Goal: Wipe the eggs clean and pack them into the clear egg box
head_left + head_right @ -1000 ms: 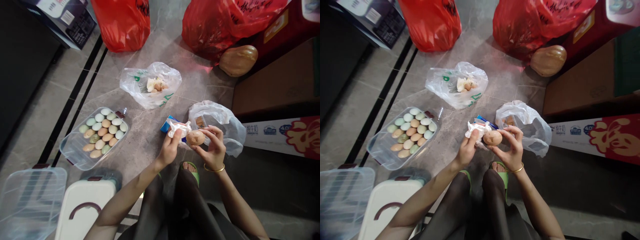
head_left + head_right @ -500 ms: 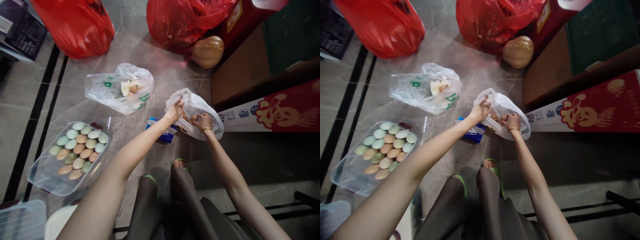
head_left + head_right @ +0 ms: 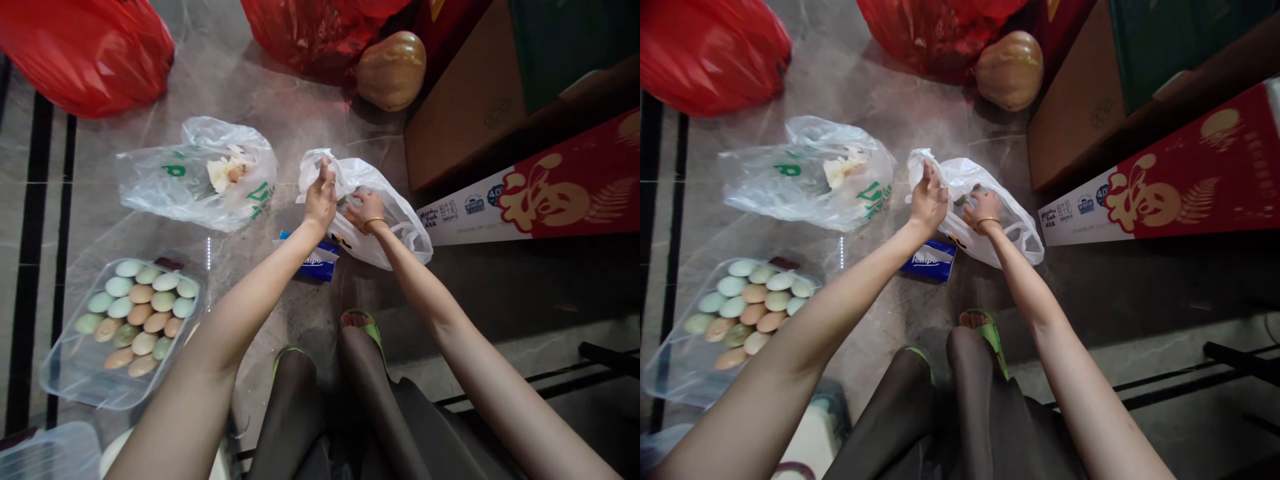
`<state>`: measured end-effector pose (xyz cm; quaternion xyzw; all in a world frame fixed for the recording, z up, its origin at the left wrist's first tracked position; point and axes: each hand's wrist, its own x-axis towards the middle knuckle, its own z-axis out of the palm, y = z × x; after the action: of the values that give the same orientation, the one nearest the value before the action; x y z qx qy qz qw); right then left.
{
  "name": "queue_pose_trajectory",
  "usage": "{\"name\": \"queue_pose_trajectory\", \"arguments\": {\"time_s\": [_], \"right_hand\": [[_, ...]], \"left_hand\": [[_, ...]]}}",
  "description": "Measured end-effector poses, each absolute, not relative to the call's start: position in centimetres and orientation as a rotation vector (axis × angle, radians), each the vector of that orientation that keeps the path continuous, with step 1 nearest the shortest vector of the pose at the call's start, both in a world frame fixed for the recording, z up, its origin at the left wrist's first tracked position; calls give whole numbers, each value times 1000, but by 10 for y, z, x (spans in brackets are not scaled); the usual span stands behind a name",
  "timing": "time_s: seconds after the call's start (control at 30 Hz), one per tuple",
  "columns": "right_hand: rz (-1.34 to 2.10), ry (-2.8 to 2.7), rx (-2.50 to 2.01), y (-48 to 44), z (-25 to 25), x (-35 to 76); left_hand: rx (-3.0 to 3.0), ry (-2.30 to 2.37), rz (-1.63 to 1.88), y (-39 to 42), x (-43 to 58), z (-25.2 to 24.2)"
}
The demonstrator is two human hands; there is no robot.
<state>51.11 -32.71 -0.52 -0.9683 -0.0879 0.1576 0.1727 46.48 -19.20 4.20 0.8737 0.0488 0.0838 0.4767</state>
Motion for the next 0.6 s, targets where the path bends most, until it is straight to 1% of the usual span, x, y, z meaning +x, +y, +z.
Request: {"name": "queue_pose_trajectory", "arguments": {"time_s": [0.17,0.37,0.5,0.6], "right_hand": [[368,-99,-2761,-285,-20,511],[288,-250,-2865,-275,-28,514],[315,-305,-2859,-288,-15,507],[183,-386,-2721,-314,10,481]], "left_hand": [[2261,254,244,-186,461,52],[2356,320,267,-179,463,39],[2379,209,200,-173,456,40],[2379,127,188,-176,430,51]]}}
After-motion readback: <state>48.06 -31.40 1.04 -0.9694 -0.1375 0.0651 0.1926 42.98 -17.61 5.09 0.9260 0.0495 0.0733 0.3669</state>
